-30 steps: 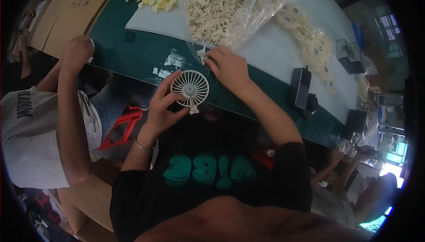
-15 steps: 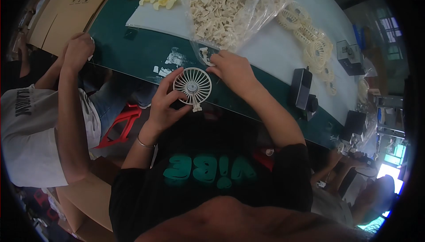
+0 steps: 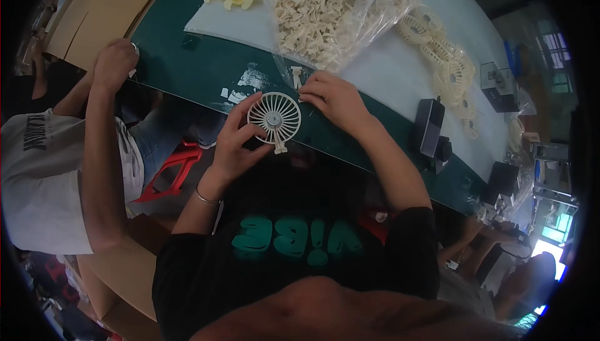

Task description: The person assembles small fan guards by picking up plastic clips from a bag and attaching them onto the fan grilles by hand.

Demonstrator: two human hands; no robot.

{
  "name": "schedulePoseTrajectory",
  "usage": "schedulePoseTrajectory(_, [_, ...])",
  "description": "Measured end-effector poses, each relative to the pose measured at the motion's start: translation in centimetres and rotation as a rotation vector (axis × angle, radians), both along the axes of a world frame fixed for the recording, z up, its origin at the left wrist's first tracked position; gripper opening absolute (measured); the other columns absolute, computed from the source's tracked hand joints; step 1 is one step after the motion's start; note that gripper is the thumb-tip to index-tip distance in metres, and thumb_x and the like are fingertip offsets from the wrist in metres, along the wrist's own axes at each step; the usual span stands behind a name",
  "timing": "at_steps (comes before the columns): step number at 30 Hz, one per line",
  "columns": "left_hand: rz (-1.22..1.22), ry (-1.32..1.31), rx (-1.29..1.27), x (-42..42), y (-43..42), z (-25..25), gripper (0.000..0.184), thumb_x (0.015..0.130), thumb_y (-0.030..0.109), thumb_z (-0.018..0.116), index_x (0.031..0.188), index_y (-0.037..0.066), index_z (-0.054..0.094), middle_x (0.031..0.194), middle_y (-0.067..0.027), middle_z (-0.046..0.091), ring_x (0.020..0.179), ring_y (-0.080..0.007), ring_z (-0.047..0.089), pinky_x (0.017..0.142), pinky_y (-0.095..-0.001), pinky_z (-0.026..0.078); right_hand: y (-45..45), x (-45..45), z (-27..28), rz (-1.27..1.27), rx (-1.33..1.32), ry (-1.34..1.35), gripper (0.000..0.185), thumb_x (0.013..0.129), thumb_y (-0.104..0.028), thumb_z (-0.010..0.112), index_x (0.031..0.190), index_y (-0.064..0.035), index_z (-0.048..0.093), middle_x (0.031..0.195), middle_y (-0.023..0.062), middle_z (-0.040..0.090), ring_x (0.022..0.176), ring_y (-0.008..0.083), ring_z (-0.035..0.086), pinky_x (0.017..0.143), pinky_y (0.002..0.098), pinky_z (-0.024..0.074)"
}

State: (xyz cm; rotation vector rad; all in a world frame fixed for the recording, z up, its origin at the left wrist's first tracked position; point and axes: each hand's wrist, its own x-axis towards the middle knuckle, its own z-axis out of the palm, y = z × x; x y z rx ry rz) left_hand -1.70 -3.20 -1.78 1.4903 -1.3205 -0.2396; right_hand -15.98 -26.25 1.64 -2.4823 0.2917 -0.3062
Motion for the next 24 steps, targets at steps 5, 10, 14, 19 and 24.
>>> schedulePoseTrajectory(5, [-0.01,-0.045,-0.047,-0.4,0.1,0.8,0.03,0.064,-0.001,0.088,0.081,0.002,0.065,0.151,-0.0247,0.049,0.132,-0.0382,0.059,0.101,-0.0396,0.056,2.3,-1.8,3.9,-0.111,0.476,-0.149,0.014,0.09,-0.013,0.077,0.103,-0.0093,0.079,0.098,0.0039,0.068,0.089,0.022,0.067,0.08,0.0309,0.0537])
schedulePoseTrajectory(10, [-0.032,-0.219,-0.11,-1.0,0.2,2.9,0.031,0.064,0.003,0.089,0.08,0.0,0.062,0.147,-0.0299,0.051,0.127,-0.0422,0.062,0.101,-0.0439,0.056,6.0,-4.5,5.6,0.134,0.292,-0.082,0.015,0.084,-0.013,0.082,0.099,-0.013,0.08,0.097,0.0006,0.067,0.092,0.0193,0.064,0.078,0.0317,0.0528])
schedulePoseTrajectory(14, [-0.062,-0.283,-0.125,-1.2,0.1,3.3,0.03,0.065,0.004,0.087,0.079,-0.001,0.06,0.145,-0.0309,0.052,0.128,-0.0452,0.06,0.102,-0.0466,0.056,6.9,-5.4,5.5,0.126,0.262,-0.038,0.015,0.083,-0.017,0.083,0.097,-0.0135,0.08,0.096,-0.0005,0.065,0.091,0.0194,0.062,0.076,0.0323,0.0521])
schedulePoseTrajectory(19, [-0.085,-0.327,-0.154,-1.6,-0.1,3.4,0.03,0.066,0.005,0.085,0.079,-0.001,0.058,0.144,-0.0304,0.053,0.129,-0.047,0.059,0.104,-0.0488,0.055,7.1,-5.8,5.3,0.1,0.25,-0.055,0.015,0.083,-0.018,0.083,0.096,-0.0138,0.08,0.096,-0.0007,0.065,0.089,0.0196,0.061,0.075,0.0323,0.0515])
schedulePoseTrajectory(24, [-0.089,-0.33,-0.157,-1.7,-0.1,3.3,0.03,0.067,0.004,0.085,0.082,0.0,0.059,0.143,-0.0294,0.054,0.13,-0.0475,0.058,0.104,-0.0502,0.055,7.3,-5.8,5.2,0.084,0.242,-0.042,0.013,0.085,-0.02,0.081,0.096,-0.014,0.08,0.097,-0.0006,0.065,0.089,0.0204,0.061,0.075,0.0333,0.0512])
